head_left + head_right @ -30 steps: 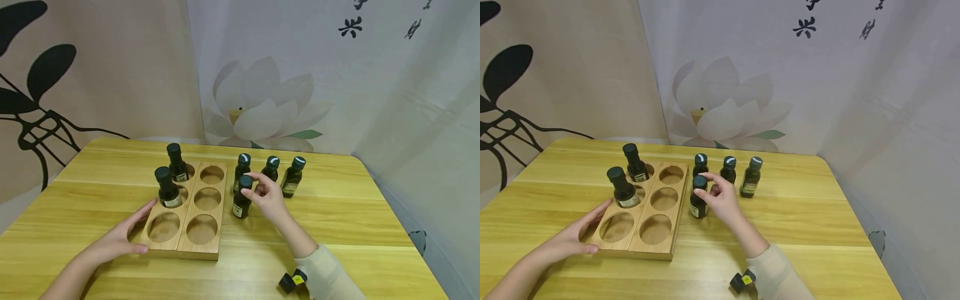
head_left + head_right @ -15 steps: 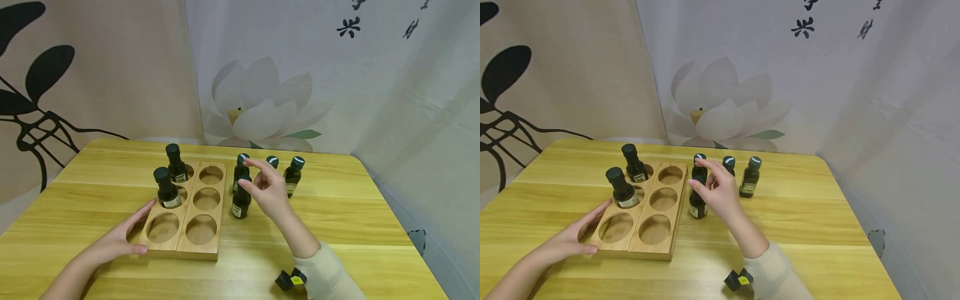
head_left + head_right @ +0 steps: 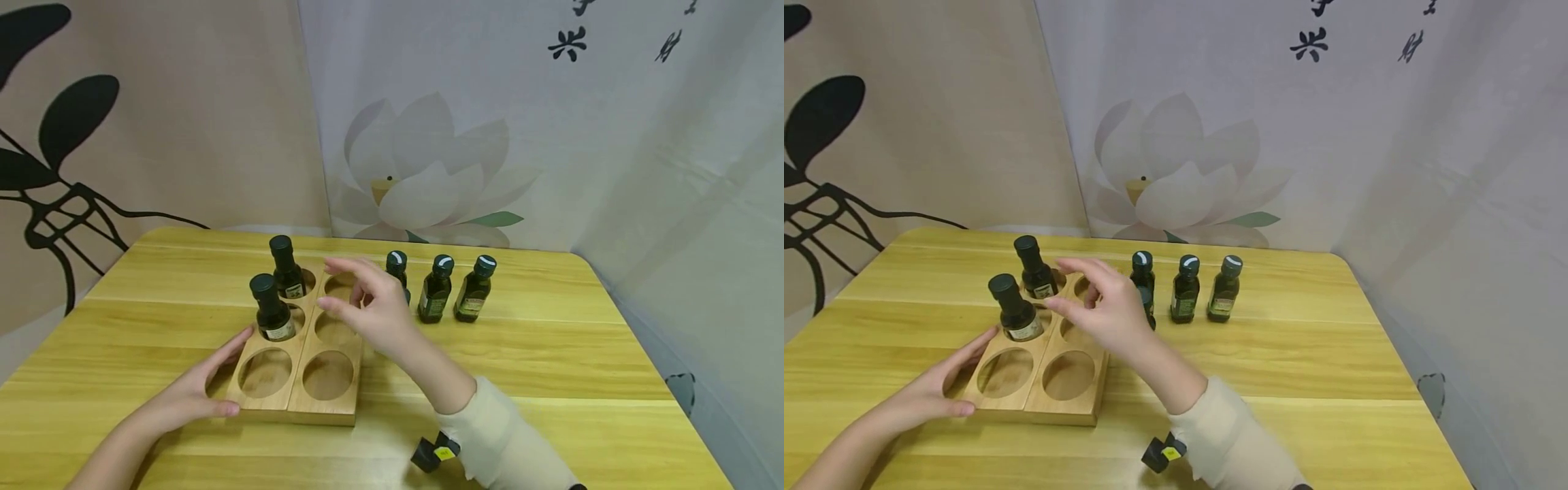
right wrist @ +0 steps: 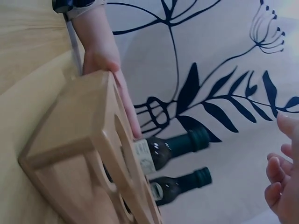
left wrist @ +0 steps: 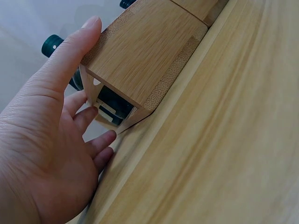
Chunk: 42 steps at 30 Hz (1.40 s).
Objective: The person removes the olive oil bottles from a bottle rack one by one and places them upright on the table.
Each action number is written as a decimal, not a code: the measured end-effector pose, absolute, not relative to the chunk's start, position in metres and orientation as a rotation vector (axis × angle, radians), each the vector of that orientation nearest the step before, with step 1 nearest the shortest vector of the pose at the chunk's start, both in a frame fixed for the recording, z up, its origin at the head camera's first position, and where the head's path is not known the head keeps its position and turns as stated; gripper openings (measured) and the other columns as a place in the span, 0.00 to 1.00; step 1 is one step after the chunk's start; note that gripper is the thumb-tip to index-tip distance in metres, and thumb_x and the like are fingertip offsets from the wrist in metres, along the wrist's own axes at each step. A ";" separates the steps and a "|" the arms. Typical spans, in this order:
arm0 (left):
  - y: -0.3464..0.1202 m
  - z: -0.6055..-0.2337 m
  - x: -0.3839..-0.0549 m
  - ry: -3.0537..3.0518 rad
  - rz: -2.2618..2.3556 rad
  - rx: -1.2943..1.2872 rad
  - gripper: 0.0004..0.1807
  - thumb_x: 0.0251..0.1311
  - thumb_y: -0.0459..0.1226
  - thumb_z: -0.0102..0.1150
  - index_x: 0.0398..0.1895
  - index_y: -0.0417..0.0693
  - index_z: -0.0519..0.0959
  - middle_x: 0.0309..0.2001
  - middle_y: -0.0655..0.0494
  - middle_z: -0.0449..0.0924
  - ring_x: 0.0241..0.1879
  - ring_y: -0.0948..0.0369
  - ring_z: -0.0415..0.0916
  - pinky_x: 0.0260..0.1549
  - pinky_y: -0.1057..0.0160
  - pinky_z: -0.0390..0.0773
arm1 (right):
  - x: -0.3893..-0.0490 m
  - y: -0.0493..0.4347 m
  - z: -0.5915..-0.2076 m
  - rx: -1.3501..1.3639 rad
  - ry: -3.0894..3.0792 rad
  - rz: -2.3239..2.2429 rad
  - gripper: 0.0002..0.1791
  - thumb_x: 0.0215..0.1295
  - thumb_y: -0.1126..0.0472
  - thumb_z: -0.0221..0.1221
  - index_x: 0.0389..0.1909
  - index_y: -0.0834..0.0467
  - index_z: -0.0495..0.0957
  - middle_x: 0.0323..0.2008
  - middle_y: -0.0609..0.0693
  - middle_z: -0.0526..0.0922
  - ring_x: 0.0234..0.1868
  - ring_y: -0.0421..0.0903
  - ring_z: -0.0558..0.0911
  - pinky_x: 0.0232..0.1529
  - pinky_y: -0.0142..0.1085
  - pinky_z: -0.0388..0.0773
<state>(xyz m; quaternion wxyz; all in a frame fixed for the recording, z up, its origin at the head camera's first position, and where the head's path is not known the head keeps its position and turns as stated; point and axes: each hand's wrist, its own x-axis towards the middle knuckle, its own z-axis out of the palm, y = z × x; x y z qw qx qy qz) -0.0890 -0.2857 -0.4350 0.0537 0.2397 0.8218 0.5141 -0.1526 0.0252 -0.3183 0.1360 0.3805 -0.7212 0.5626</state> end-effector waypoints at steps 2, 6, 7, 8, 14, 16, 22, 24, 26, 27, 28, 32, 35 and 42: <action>-0.286 -0.435 -0.089 2.497 1.559 0.728 0.53 0.50 0.36 0.70 0.77 0.57 0.47 0.74 0.55 0.48 0.62 0.75 0.54 0.48 0.22 0.46 | -0.153 0.016 -0.319 1.096 -2.150 1.603 0.25 0.57 0.64 0.68 0.56 0.58 0.76 0.47 0.48 0.80 0.22 0.37 0.69 0.20 0.30 0.68; -0.286 -0.435 -0.089 2.491 1.566 0.725 0.54 0.49 0.34 0.70 0.77 0.56 0.48 0.74 0.56 0.50 0.62 0.74 0.55 0.48 0.22 0.46 | -0.157 -0.002 -0.324 1.083 -2.262 1.552 0.26 0.57 0.59 0.69 0.57 0.56 0.76 0.47 0.47 0.80 0.22 0.36 0.70 0.22 0.28 0.71; -0.286 -0.435 -0.089 2.491 1.565 0.722 0.54 0.49 0.33 0.70 0.77 0.55 0.48 0.74 0.58 0.50 0.62 0.74 0.55 0.49 0.23 0.47 | -0.159 -0.007 -0.326 1.067 -2.290 1.548 0.26 0.57 0.58 0.69 0.58 0.55 0.77 0.47 0.44 0.80 0.22 0.36 0.70 0.22 0.28 0.71; -0.287 -0.435 -0.089 2.492 1.563 0.722 0.54 0.48 0.32 0.70 0.77 0.55 0.48 0.74 0.58 0.50 0.62 0.74 0.55 0.49 0.23 0.47 | -0.160 -0.011 -0.328 1.054 -2.320 1.556 0.27 0.57 0.57 0.69 0.58 0.54 0.76 0.47 0.43 0.80 0.22 0.36 0.70 0.22 0.28 0.71; -0.287 -0.435 -0.089 2.506 1.536 0.726 0.54 0.49 0.32 0.69 0.77 0.56 0.47 0.74 0.60 0.50 0.62 0.74 0.55 0.49 0.24 0.49 | -0.167 -0.031 -0.339 0.955 -2.458 1.650 0.29 0.59 0.52 0.67 0.61 0.51 0.74 0.48 0.39 0.79 0.21 0.40 0.71 0.20 0.30 0.70; -0.287 -0.436 -0.090 2.493 1.550 0.725 0.54 0.49 0.32 0.69 0.77 0.56 0.48 0.74 0.60 0.50 0.62 0.74 0.55 0.48 0.23 0.48 | -0.169 -0.036 -0.342 0.939 -2.475 1.653 0.29 0.59 0.51 0.67 0.61 0.50 0.74 0.48 0.37 0.78 0.21 0.40 0.70 0.19 0.30 0.70; -0.287 -0.435 -0.090 2.481 1.559 0.716 0.54 0.49 0.31 0.69 0.77 0.56 0.48 0.74 0.60 0.50 0.62 0.75 0.54 0.48 0.23 0.47 | -0.173 -0.048 -0.353 0.894 -2.482 1.664 0.28 0.59 0.51 0.67 0.61 0.48 0.74 0.46 0.36 0.79 0.20 0.40 0.71 0.18 0.31 0.72; -0.287 -0.435 -0.090 2.482 1.558 0.712 0.54 0.49 0.31 0.69 0.77 0.56 0.48 0.74 0.60 0.49 0.62 0.75 0.54 0.48 0.23 0.47 | -0.174 -0.051 -0.356 0.880 -2.482 1.676 0.28 0.59 0.51 0.67 0.61 0.48 0.74 0.46 0.36 0.79 0.19 0.40 0.71 0.17 0.31 0.72; -0.287 -0.434 -0.090 2.482 1.557 0.707 0.54 0.49 0.31 0.69 0.77 0.57 0.47 0.74 0.61 0.49 0.62 0.76 0.54 0.48 0.22 0.47 | -0.175 -0.054 -0.358 0.872 -2.484 1.681 0.28 0.59 0.51 0.66 0.61 0.48 0.74 0.45 0.36 0.79 0.19 0.40 0.71 0.17 0.31 0.72; -0.287 -0.434 -0.090 2.484 1.555 0.708 0.54 0.49 0.31 0.69 0.77 0.57 0.47 0.74 0.62 0.49 0.61 0.76 0.54 0.48 0.22 0.48 | -0.175 -0.055 -0.359 0.872 -2.486 1.679 0.28 0.60 0.51 0.66 0.61 0.48 0.74 0.45 0.36 0.79 0.19 0.40 0.71 0.17 0.31 0.72; -0.287 -0.434 -0.090 2.485 1.553 0.708 0.54 0.50 0.32 0.69 0.77 0.57 0.47 0.74 0.62 0.49 0.61 0.76 0.54 0.48 0.22 0.48 | -0.176 -0.056 -0.360 0.869 -2.488 1.677 0.28 0.60 0.51 0.66 0.61 0.48 0.74 0.44 0.36 0.79 0.19 0.40 0.71 0.17 0.31 0.72; -0.287 -0.435 -0.090 2.485 1.550 0.707 0.54 0.50 0.32 0.69 0.77 0.57 0.47 0.74 0.64 0.49 0.61 0.76 0.54 0.47 0.22 0.48 | -0.178 -0.060 -0.363 0.857 -2.499 1.673 0.27 0.60 0.51 0.66 0.61 0.49 0.74 0.42 0.35 0.78 0.20 0.39 0.71 0.18 0.31 0.72; -0.287 -0.435 -0.091 2.485 1.551 0.706 0.54 0.50 0.31 0.69 0.77 0.57 0.47 0.74 0.64 0.49 0.61 0.76 0.54 0.47 0.22 0.48 | -0.179 -0.064 -0.366 0.844 -2.514 1.673 0.27 0.60 0.51 0.66 0.61 0.49 0.74 0.42 0.35 0.78 0.22 0.39 0.71 0.20 0.30 0.72; -0.286 -0.436 -0.091 2.488 1.554 0.716 0.56 0.47 0.29 0.69 0.77 0.55 0.47 0.73 0.65 0.49 0.61 0.76 0.55 0.48 0.23 0.48 | -0.178 -0.071 -0.369 0.813 -2.505 1.699 0.26 0.61 0.52 0.65 0.60 0.49 0.75 0.40 0.35 0.78 0.23 0.38 0.72 0.21 0.29 0.73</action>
